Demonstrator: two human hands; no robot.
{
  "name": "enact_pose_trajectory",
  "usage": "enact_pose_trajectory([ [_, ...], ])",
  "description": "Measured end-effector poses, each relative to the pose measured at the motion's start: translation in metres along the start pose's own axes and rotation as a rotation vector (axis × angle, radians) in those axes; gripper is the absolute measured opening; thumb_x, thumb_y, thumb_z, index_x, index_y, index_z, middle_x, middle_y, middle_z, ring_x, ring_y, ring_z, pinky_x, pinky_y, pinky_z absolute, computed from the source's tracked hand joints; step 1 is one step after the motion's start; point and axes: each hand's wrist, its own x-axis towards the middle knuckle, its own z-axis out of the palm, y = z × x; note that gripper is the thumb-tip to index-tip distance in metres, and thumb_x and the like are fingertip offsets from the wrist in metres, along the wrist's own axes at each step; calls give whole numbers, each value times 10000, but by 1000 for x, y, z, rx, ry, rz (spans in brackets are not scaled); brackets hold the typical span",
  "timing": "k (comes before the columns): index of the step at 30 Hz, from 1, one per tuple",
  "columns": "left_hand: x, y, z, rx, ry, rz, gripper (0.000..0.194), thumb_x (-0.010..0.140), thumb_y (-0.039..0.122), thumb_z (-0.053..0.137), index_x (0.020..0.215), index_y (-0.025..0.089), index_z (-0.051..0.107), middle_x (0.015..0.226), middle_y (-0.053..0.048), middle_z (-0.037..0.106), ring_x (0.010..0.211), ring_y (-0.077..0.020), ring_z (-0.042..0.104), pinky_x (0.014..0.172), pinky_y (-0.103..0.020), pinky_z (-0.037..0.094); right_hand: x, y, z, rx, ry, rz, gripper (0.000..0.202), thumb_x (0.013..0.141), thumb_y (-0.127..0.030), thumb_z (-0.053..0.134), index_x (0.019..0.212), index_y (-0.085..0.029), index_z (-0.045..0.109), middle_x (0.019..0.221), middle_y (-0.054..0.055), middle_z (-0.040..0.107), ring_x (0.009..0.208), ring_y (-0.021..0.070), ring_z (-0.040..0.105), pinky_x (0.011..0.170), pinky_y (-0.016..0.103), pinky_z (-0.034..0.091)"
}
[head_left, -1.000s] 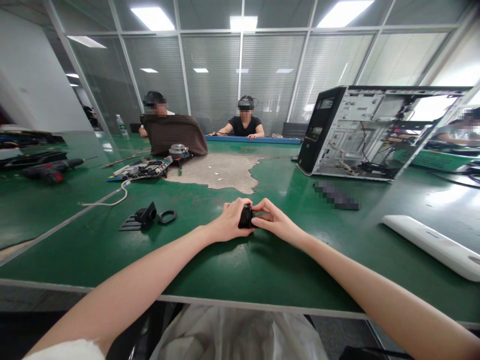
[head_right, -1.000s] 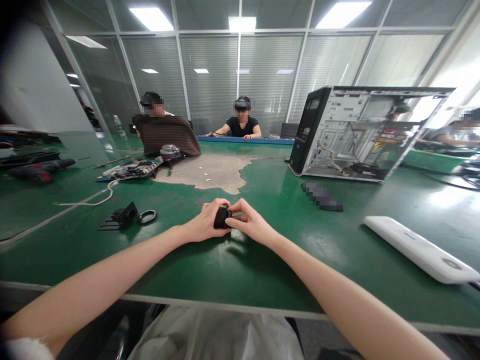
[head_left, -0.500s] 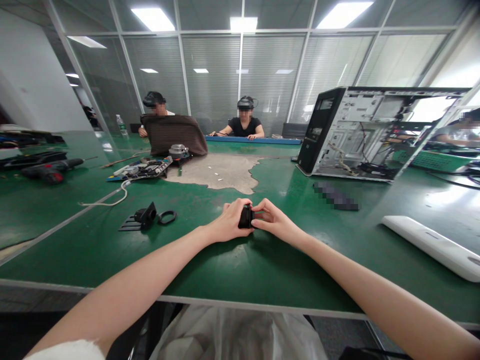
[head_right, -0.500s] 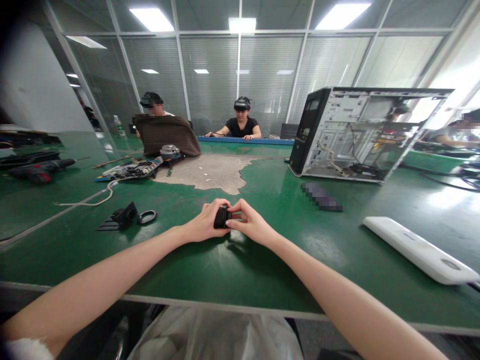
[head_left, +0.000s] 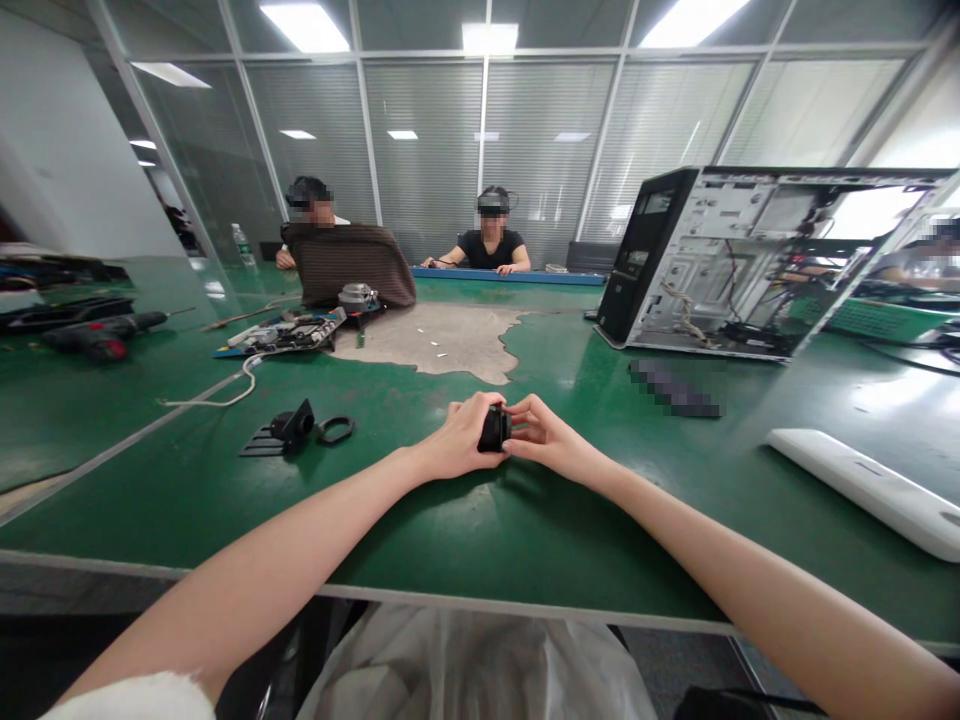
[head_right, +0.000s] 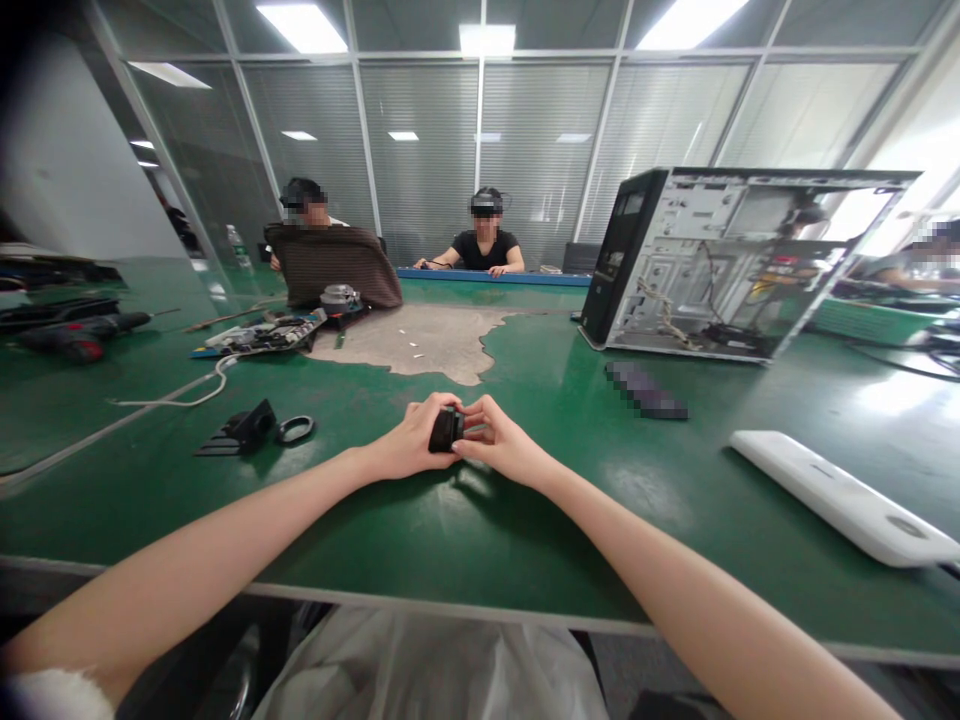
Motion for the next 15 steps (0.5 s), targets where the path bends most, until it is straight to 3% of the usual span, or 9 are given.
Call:
enact_pose_trajectory([
  [6, 0, 1, 0, 2, 4, 1, 609, 657, 331, 601, 1148, 219, 259, 1118, -80, 420, 1029, -241, 437, 850, -389, 313, 2, -1, 2, -52, 101, 39, 228, 741, -361, 538, 884, -214, 437, 837, -8, 530, 725, 114, 555, 680, 310, 495],
  [15, 0, 0, 0, 5, 9, 1, 606, 664, 332, 594, 1153, 210, 258, 1113, -78, 421, 1028, -242, 440, 846, -387, 320, -1, -2, 3, -96, 80, 3, 258, 756, -265, 532, 982, -219, 415, 980, 26, 484, 798, 125, 562, 741, 326, 477],
])
